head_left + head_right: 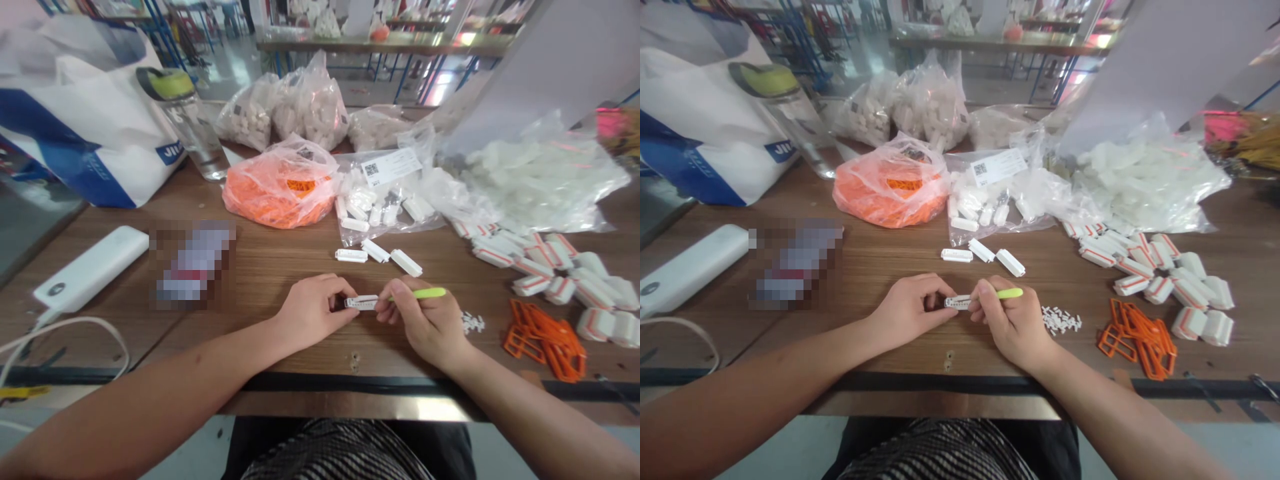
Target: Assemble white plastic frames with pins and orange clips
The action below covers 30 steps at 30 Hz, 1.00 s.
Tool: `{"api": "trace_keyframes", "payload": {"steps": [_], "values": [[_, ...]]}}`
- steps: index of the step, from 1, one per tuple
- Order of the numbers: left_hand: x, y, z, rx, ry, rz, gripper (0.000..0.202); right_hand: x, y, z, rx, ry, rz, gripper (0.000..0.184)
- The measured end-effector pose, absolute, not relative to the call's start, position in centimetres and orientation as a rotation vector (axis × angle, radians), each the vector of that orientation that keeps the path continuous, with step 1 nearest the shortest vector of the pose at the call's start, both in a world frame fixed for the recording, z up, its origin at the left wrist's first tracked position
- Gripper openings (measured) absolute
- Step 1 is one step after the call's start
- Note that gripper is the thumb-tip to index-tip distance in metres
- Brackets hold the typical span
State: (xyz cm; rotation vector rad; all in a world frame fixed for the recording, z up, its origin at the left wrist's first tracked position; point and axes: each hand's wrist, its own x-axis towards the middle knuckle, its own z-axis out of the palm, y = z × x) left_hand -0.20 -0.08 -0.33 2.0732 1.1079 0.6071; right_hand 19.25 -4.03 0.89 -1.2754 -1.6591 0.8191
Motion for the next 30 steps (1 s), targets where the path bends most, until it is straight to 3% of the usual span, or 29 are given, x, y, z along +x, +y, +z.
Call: {"api": "trace_keyframes", "payload": {"steps": [8,30], "values": [[-0.1,-0.1,-0.1,2.064,1.136,0.565,0.012,19.1,-4.2,1.6,-1.232,-1.971,0.516,0.031],[-0.2,0.0,-0.3,2.072,1.099,0.62,0.012,18.7,-3.6,0.5,-1.317,-1.564,0.886,0.037]]}}
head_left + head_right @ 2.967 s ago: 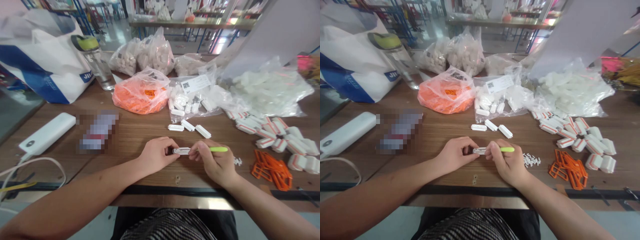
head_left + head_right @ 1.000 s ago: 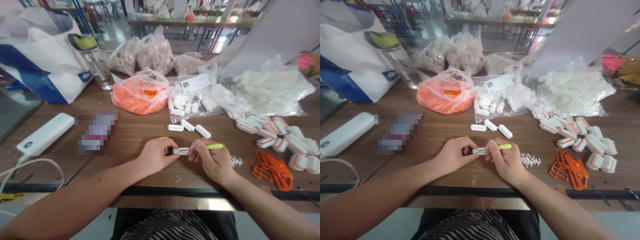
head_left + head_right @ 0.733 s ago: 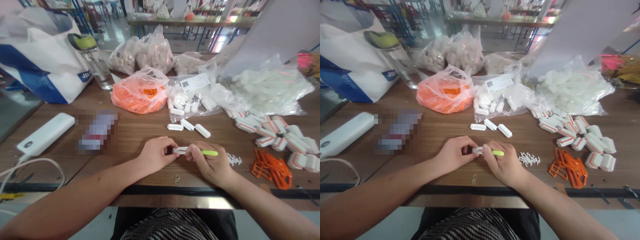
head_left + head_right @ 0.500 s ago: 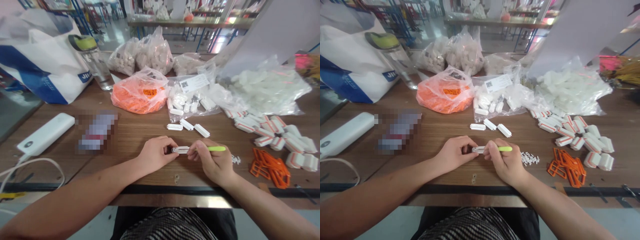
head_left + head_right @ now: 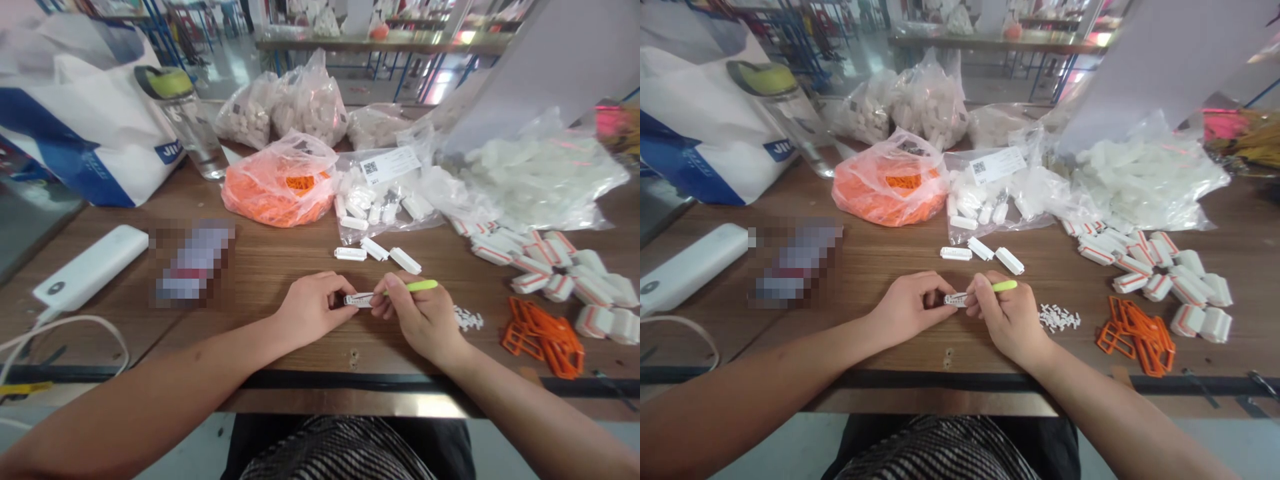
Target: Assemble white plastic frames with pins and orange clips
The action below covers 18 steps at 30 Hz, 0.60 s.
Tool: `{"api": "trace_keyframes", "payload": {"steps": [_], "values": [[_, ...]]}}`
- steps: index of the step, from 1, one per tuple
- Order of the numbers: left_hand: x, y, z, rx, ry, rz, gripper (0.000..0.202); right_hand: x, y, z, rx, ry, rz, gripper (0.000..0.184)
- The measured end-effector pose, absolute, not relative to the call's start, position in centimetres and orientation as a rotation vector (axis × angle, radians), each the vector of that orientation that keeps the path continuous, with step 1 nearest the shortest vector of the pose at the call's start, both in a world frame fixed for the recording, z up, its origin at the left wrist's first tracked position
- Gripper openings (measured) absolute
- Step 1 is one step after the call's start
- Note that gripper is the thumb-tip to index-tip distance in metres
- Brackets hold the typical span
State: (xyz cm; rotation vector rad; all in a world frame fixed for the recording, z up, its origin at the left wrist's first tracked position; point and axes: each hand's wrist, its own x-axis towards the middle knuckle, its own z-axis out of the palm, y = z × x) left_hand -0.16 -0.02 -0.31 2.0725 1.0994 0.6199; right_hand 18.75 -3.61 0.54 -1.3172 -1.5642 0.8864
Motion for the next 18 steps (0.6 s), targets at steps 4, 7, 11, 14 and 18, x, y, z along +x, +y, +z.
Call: {"api": "trace_keyframes", "payload": {"steps": [4,7,11,14,18], "values": [[-0.23,-0.02,-0.18,2.074,1.087,0.625,0.012,18.9,-3.41,0.7,-1.312,-1.505,0.92,0.039],[-0.28,-0.05,-0.02,2.069,1.086,0.609,0.011,19.18,-3.45,0.68,-1.3,-1.426,0.892,0.04],[-0.25,-0.08,0.03,2.058,1.093,0.609,0.012,19.32,-3.54,0.54,-1.31,-1.437,0.89,0.038],[-0.23,-0.06,-0.06,2.052,1.093,0.612,0.012,19.29,-3.55,0.42,-1.307,-1.448,0.89,0.037],[-0.27,-0.02,-0.19,2.06,1.079,0.615,0.012,19.28,-3.51,0.27,-1.311,-1.448,0.883,0.038]]}}
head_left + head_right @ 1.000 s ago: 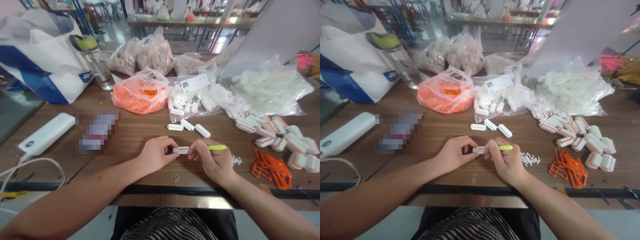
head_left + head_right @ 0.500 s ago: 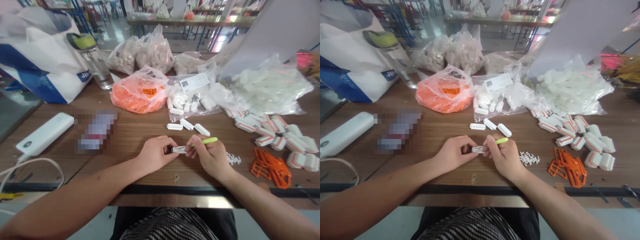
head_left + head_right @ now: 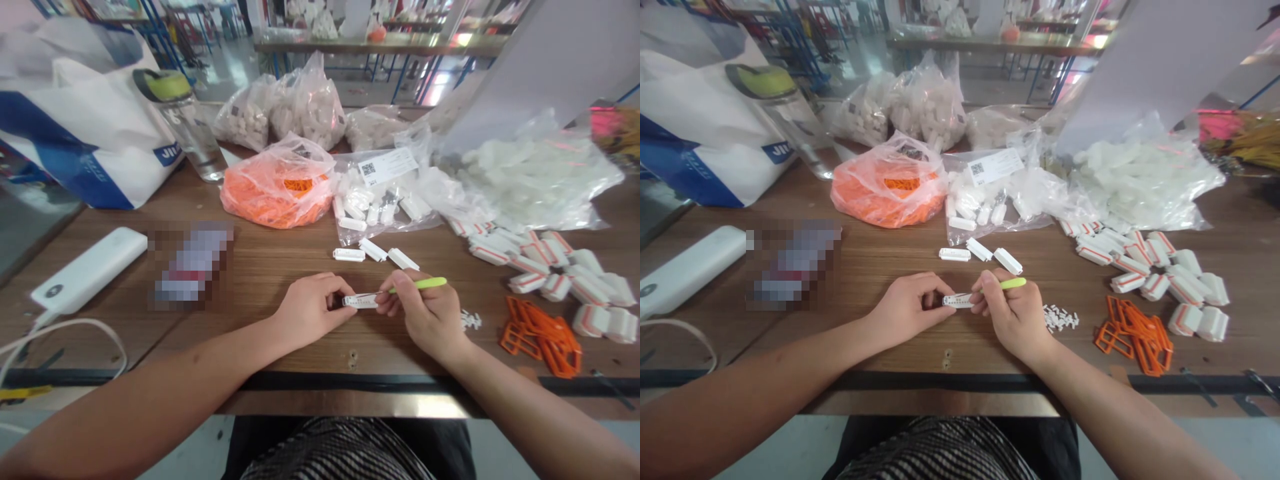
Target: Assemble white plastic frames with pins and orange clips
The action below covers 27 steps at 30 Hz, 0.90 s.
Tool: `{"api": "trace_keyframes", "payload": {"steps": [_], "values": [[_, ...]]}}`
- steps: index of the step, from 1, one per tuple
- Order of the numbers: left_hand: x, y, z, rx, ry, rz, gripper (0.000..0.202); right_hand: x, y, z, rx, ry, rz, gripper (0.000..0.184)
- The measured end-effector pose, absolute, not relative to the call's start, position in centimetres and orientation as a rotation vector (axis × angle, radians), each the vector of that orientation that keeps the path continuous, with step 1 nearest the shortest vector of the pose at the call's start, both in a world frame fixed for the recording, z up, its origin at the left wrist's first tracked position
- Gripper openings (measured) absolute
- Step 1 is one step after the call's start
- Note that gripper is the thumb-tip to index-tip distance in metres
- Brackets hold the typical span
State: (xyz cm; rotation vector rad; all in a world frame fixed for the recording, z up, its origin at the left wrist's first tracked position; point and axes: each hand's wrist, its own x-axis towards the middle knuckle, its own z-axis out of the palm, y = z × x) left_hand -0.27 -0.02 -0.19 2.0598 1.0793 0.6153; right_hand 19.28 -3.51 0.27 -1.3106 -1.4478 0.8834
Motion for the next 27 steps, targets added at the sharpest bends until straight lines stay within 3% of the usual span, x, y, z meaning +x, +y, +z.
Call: {"api": "trace_keyframes", "payload": {"steps": [27], "values": [[-0.28,0.16,-0.22,2.081,1.074,0.627,0.011,19.45,-3.37,-0.06,-1.285,-1.385,0.908,0.037]]}}
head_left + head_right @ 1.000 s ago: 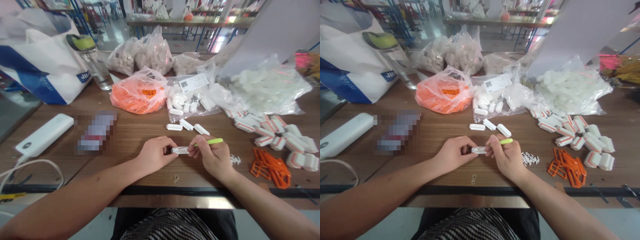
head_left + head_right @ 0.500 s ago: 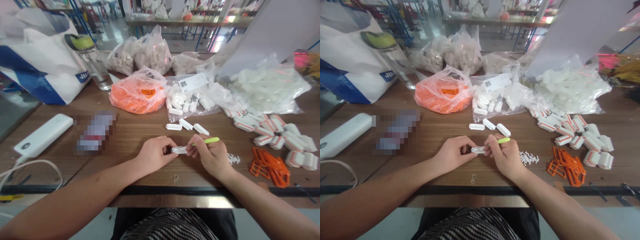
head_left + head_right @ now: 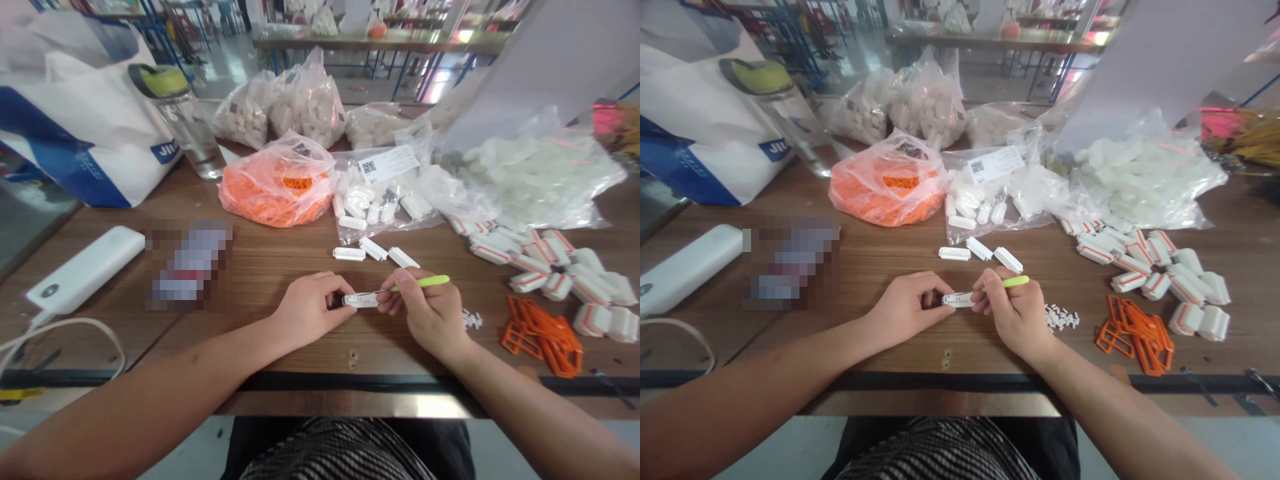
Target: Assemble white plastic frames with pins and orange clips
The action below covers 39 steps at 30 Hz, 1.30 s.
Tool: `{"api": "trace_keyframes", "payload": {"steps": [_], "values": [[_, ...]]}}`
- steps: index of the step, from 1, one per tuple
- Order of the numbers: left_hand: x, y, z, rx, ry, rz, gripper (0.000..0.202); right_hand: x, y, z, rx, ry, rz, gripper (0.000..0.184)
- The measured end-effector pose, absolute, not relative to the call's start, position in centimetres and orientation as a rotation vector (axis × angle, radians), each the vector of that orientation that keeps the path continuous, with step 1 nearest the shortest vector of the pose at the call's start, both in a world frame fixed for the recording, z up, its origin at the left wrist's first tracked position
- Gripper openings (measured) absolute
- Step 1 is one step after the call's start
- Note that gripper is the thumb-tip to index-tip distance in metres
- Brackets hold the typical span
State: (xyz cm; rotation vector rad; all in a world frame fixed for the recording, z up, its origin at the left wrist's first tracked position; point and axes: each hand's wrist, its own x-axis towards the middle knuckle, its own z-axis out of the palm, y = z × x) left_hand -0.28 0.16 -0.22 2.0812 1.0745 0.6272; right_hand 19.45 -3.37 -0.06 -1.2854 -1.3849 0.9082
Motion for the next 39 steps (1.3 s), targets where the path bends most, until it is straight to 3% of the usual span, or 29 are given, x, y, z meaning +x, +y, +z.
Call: {"api": "trace_keyframes", "payload": {"steps": [17,27,39], "values": [[-0.2,0.0,-0.1,2.047,1.087,0.617,0.011,19.3,-3.4,0.3,-1.379,-1.466,0.877,0.039],[-0.1,0.0,-0.3,2.05,1.122,0.598,0.011,19.3,-4.0,0.9,-1.355,-1.834,0.583,0.032],[-0.2,0.1,-0.1,2.077,1.1,0.594,0.01,19.4,-3.8,0.6,-1.294,-1.504,0.855,0.039]]}}
